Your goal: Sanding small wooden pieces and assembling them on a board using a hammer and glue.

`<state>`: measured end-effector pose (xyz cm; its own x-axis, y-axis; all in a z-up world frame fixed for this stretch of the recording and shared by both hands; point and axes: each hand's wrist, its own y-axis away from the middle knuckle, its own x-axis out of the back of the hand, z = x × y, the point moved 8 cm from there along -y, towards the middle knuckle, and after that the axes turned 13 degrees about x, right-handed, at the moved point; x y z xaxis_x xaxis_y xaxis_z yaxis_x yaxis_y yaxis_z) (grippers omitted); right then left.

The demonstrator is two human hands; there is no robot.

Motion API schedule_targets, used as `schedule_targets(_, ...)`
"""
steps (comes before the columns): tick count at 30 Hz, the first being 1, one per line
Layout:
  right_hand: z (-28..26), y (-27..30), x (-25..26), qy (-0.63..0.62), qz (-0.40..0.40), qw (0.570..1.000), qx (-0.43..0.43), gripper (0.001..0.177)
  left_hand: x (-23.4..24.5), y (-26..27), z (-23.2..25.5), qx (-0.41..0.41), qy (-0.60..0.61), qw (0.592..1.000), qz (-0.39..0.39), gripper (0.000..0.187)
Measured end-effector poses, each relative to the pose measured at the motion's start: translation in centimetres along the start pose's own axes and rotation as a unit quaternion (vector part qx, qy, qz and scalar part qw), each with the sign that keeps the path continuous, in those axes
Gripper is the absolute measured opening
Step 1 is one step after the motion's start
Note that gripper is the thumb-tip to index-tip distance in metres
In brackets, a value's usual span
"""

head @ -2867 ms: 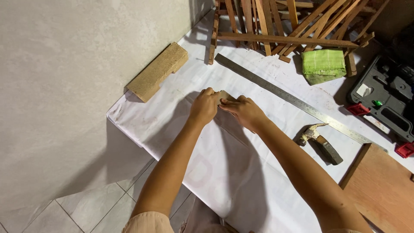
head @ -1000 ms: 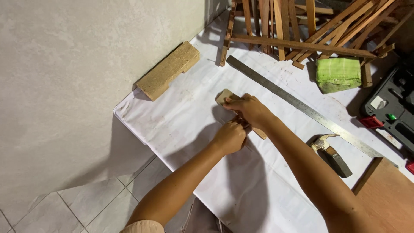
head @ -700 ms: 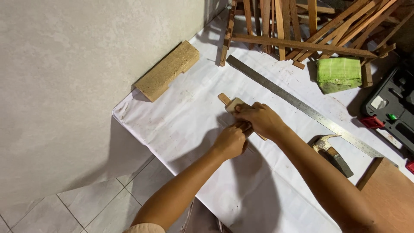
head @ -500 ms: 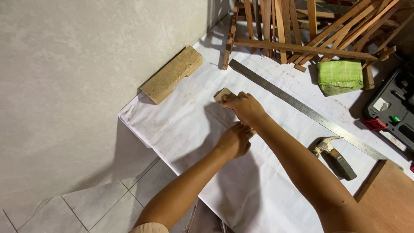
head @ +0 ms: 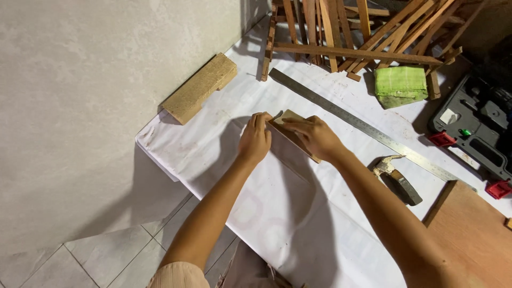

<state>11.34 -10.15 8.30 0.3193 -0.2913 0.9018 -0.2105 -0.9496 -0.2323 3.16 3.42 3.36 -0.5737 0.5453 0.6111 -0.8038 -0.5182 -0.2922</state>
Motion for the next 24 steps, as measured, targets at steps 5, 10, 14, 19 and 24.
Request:
schedule_targets(5, -0.4, 2.3, -2.2, 0.083, 0.012, 0.997, 0.003, 0.040, -2.9, -1.0, -0.3, -0.066, -0.082, 0.994, -0.012, 0.032)
schedule_targets(10, -1.2, 4.7, -1.4, 0.115, -0.035, 0.993, 0.000, 0.048, -2.9, -0.8, -0.1, -0.104, -0.154, 0.982, -0.019, 0.024)
schedule_targets(14, -1.0, 8.6, 0.4, 0.141, -0.080, 0.986, 0.033, 0.059, -2.8, -1.1, -0.1, -0.117, -0.142, 0.983, -0.011, 0.023)
schedule_targets(19, -0.8, 8.0, -0.1, 0.160, -0.112, 0.980, 0.034, 0.058, -1.9, -1.2, 0.5, -0.117, -0.115, 0.986, -0.004, 0.024)
schedule_targets(24, -0.6, 2.0, -2.5, 0.186, -0.089, 0.977, 0.052, 0.061, -1.5, -1.1, 0.7, -0.123, -0.090, 0.988, 0.000, 0.022)
